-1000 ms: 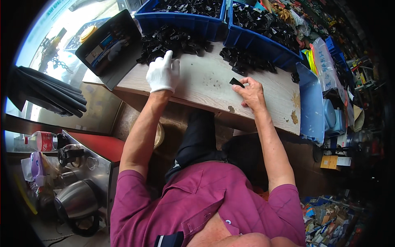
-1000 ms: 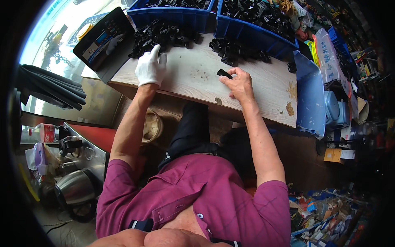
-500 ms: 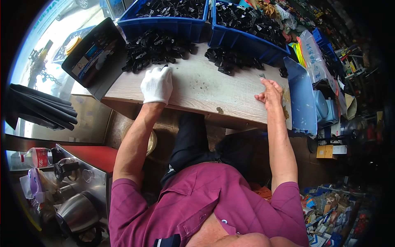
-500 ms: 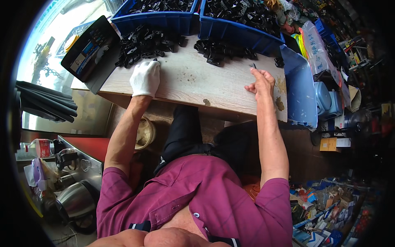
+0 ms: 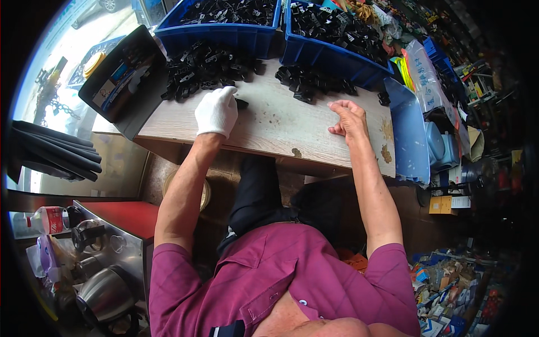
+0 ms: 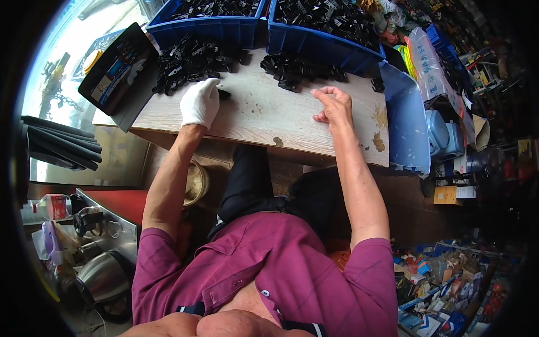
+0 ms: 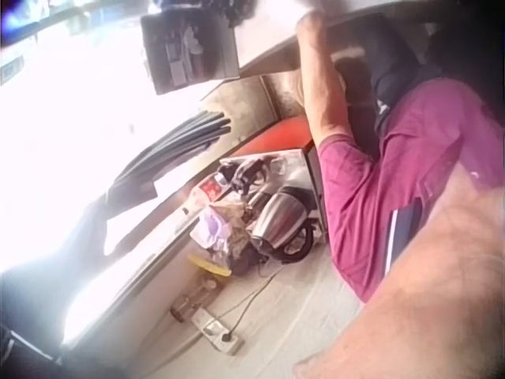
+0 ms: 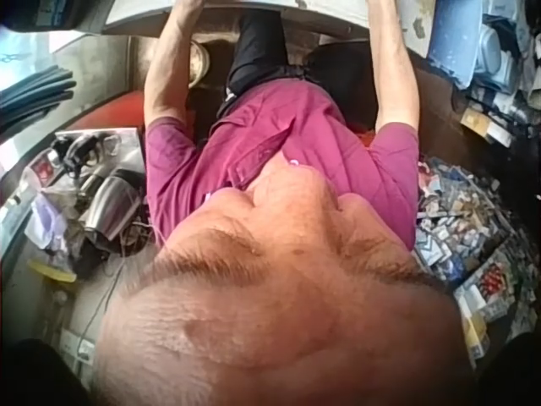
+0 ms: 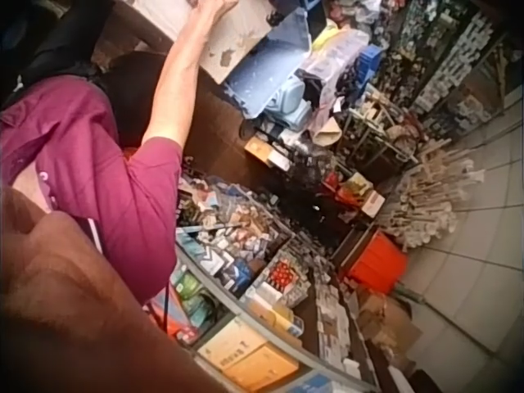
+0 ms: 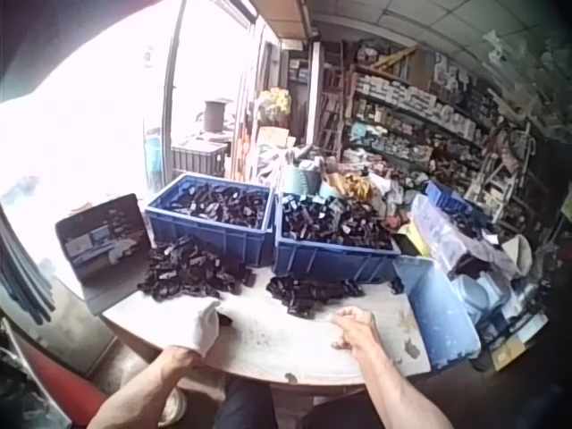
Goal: The person is inspecting and sorting small black plastic hardware components on a wooden workbench.
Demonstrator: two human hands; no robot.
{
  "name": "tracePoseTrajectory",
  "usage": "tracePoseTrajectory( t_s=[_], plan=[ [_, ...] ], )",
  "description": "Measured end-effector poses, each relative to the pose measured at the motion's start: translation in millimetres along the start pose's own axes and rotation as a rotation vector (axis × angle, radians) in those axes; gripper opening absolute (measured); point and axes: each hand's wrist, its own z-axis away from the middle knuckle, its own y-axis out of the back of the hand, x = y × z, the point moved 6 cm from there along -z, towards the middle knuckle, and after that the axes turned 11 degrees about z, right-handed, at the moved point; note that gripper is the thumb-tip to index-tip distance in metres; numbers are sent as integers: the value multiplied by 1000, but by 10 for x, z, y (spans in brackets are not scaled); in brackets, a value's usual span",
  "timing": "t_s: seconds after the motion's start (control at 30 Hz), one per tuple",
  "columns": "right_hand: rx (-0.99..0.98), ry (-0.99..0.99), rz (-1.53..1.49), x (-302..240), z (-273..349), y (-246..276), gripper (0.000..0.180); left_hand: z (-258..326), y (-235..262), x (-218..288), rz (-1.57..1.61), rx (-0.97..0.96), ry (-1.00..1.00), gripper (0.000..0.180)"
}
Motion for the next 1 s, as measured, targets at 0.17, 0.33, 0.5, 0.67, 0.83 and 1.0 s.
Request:
tracePoseTrajectory(
  t_s=[0.17, 0.33, 0.5, 0.67, 0.83, 1.0],
  plan=[
    [-7, 57, 213, -117, -36, -313, 42, 55, 102, 348, 83, 20, -239, 26],
    [98, 152, 549, -217, -66, -440, 49, 73, 31, 393, 22, -197, -265, 29],
    [98, 208, 684, -356, -1, -549, 47, 86, -15, 405, -42, -283, -230, 31],
    [33, 262, 739, -343, -34, -561, 39, 111, 59, 447, 106, -149, -166, 28],
    [-73, 127, 264, -137, 50, -431, 31, 213, -81, 332, 656, 31, 207, 26],
    [-304, 67, -228, -62, 473, -752, 32, 277, -603, 658, 1367, -76, 652, 30]
  ],
)
